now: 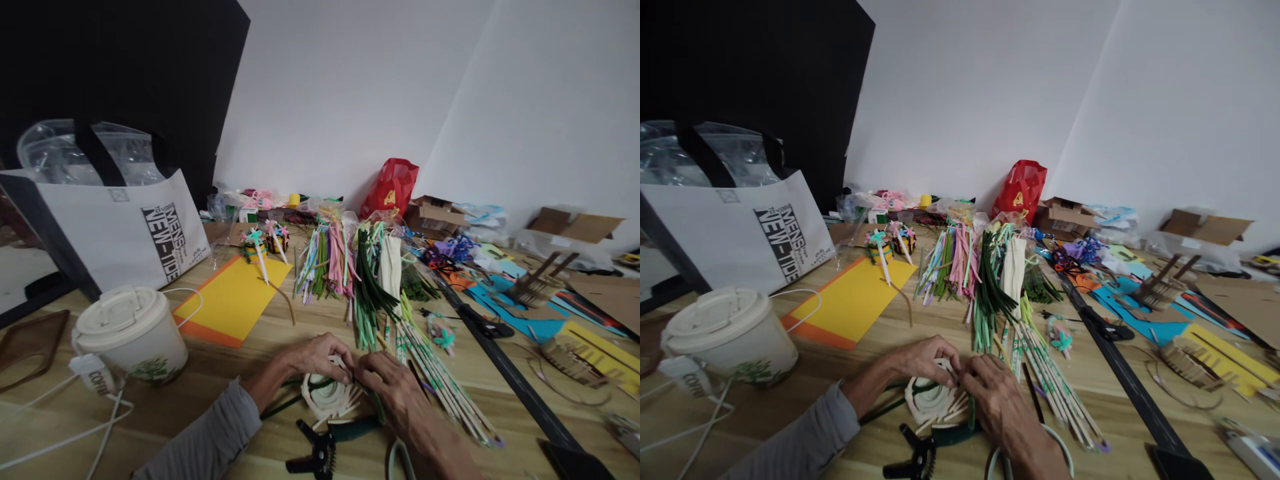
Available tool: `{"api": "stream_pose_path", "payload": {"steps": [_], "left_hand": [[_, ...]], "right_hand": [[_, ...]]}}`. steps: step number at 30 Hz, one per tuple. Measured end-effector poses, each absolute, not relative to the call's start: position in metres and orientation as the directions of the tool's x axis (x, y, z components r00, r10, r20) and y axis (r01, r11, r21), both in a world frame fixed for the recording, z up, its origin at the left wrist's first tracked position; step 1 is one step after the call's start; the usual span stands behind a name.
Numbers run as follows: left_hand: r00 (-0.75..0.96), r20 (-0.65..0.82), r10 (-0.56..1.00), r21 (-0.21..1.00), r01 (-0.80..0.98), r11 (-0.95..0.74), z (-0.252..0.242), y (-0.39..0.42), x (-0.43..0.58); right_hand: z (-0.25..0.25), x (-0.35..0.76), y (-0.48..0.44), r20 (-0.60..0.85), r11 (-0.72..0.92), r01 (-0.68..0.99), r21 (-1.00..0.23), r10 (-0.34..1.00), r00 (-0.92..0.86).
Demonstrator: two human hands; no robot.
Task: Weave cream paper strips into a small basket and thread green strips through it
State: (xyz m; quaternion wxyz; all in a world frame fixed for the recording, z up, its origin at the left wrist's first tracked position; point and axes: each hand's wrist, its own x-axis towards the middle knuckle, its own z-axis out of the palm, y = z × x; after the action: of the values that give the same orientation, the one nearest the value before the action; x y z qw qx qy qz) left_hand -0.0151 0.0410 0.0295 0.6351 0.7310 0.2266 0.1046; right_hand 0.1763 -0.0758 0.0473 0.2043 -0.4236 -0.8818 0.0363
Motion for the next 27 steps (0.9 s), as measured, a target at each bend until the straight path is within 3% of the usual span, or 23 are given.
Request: {"api": "stream_pose_path", "payload": {"steps": [6, 11, 15, 19, 22, 25, 27], "left_hand": [[0.798, -0.100, 0.594, 0.927, 0.292, -0.237, 0.039, 0.035, -0.011], [0.713, 0.008, 0.701, 0.869, 0.342, -0.358, 0.052, 0.019, -0.004], [0.621, 0.141, 0.771, 0.765, 0.427, -0.483, 0.053, 0.005, 0.003], [0.617, 0.286, 0.733, 0.632, 0.453, -0.628, 0.050, -0.008, 0.008], [0.633, 0.384, 0.673, 0.490, 0.478, -0.729, 0.049, -0.015, 0.009], [0.671, 0.474, 0.571, 0.310, 0.480, -0.821, 0.048, -0.021, 0.009], [0.685, 0.517, 0.513, 0.218, 0.475, -0.853, 0.048, -0.023, 0.008]], "right_hand": [[0.038, 0.179, -0.073, 0.380, 0.608, 0.770, -0.196, 0.770, -0.512], [0.037, 0.181, -0.075, 0.403, 0.535, 0.810, -0.238, 0.814, -0.419], [0.041, 0.180, -0.077, 0.403, 0.447, 0.776, -0.444, 0.874, -0.273], [0.037, 0.174, -0.076, 0.395, 0.323, 0.662, -0.676, 0.917, -0.044], [0.034, 0.166, -0.072, 0.280, 0.160, 0.499, -0.852, 0.944, 0.176], [0.034, 0.159, -0.068, 0.103, 0.064, 0.147, -0.987, 0.957, 0.271], [0.035, 0.157, -0.064, -0.029, -0.004, -0.100, -0.995, 0.968, 0.248]]}}
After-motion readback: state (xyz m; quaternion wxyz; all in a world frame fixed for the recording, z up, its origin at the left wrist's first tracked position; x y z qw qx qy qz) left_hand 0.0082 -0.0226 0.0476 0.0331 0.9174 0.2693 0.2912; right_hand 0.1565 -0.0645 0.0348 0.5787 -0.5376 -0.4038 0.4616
